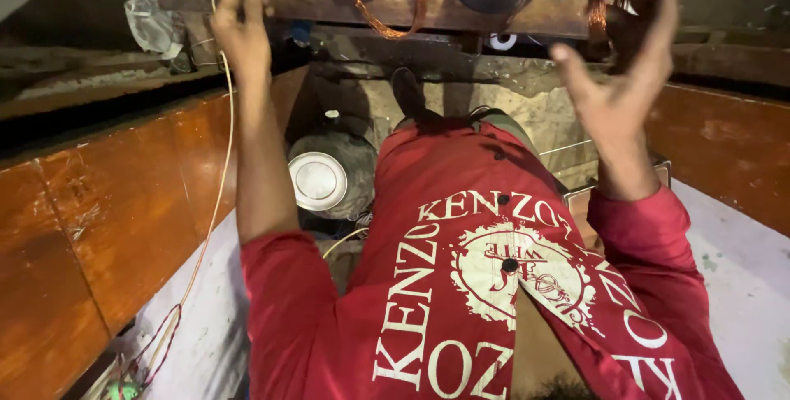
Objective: The person winds copper wire around a motor stator by hand, carefully threading the wire through slots and adjusting the coil shape. The person uses both hands to manipulate the wire and the stator, occasionally picking up small white insulating pieces.
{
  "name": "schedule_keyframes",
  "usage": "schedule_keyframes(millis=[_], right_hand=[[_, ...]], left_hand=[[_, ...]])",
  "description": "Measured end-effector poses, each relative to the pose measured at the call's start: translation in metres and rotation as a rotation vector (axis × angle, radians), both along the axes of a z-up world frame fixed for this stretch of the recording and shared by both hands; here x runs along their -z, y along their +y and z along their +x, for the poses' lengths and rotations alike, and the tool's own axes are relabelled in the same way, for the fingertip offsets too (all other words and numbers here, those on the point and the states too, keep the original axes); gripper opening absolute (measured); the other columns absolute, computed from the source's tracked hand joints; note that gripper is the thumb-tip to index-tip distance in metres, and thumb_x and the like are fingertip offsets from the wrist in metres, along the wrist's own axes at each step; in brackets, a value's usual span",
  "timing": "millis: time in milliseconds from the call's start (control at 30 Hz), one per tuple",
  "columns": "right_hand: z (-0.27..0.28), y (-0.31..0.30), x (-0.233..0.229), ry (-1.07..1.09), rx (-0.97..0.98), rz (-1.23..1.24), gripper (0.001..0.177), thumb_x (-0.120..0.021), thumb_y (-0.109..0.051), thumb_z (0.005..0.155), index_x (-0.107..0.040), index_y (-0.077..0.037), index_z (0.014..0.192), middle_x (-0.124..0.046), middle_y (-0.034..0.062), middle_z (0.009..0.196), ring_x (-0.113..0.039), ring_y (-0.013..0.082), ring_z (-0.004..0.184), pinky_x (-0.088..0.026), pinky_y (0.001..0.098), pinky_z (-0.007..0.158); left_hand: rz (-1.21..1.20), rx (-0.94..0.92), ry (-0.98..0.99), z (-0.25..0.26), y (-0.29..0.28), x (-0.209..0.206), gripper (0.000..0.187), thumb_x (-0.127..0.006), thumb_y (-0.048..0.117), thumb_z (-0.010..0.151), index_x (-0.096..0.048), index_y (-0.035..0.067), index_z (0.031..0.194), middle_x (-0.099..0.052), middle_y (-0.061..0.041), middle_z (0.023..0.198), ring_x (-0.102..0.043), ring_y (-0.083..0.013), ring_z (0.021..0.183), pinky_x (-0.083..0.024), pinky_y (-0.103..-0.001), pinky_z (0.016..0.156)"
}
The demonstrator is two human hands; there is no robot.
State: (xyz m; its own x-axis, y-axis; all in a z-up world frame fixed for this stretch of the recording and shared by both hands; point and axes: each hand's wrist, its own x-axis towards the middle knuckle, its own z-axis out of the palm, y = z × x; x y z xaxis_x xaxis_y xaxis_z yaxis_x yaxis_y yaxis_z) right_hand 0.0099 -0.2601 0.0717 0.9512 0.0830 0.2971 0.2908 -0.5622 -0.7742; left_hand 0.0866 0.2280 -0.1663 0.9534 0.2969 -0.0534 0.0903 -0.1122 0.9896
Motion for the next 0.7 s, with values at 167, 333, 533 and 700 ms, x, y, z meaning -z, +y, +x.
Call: schedule_keyframes(millis=[167,333,533,700], right_hand=[[0.01,0.009,0.001,0.172,0.056,-0.141,0.081,-0.063,0.006,0.103,-0.015,-0.008,0.167,-0.074,0.0144,0.116,-0.074,0.0177,0.1,-0.062,0.0286,0.091],[0.003,-0.02,0.011,0.14,0.032,-0.261,0.075,-0.064,0.008,0.108,-0.018,-0.011,0.164,-0.077,0.0143,0.105,-0.078,0.0173,0.092,-0.062,0.025,0.084],[-0.009,-0.043,0.026,-0.002,0.028,-0.276,0.066,-0.069,0.005,0.116,-0.026,-0.005,0.166,-0.073,0.0136,0.094,-0.072,0.0191,0.08,-0.059,0.0284,0.077],[-0.006,-0.051,0.028,-0.132,-0.066,-0.349,0.063,-0.07,-0.001,0.111,-0.03,0.007,0.158,-0.071,0.0209,0.111,-0.074,0.0265,0.093,-0.06,0.0331,0.079]], left_hand=[[0.405,0.085,0.113,0.02,-0.012,-0.012,0.022,-0.07,0.015,0.102,-0.078,0.005,0.12,-0.078,-0.01,0.116,-0.071,-0.024,0.114,-0.052,-0.042,0.103],[0.905,0.015,-0.229,-0.032,-0.104,-0.086,0.056,-0.077,0.024,0.096,-0.058,-0.002,0.142,-0.053,-0.025,0.146,-0.04,-0.0435,0.14,-0.028,-0.059,0.117],[-0.045,0.604,-0.193,-0.087,-0.251,-0.158,0.051,-0.079,0.024,0.098,-0.058,0.006,0.14,-0.067,-0.012,0.134,-0.063,-0.0255,0.131,-0.05,-0.041,0.117],[-0.713,0.598,-0.02,-0.067,-0.351,-0.167,0.09,-0.084,0.025,0.088,-0.032,0.004,0.158,-0.05,-0.018,0.15,-0.051,-0.0294,0.144,-0.042,-0.045,0.124]])
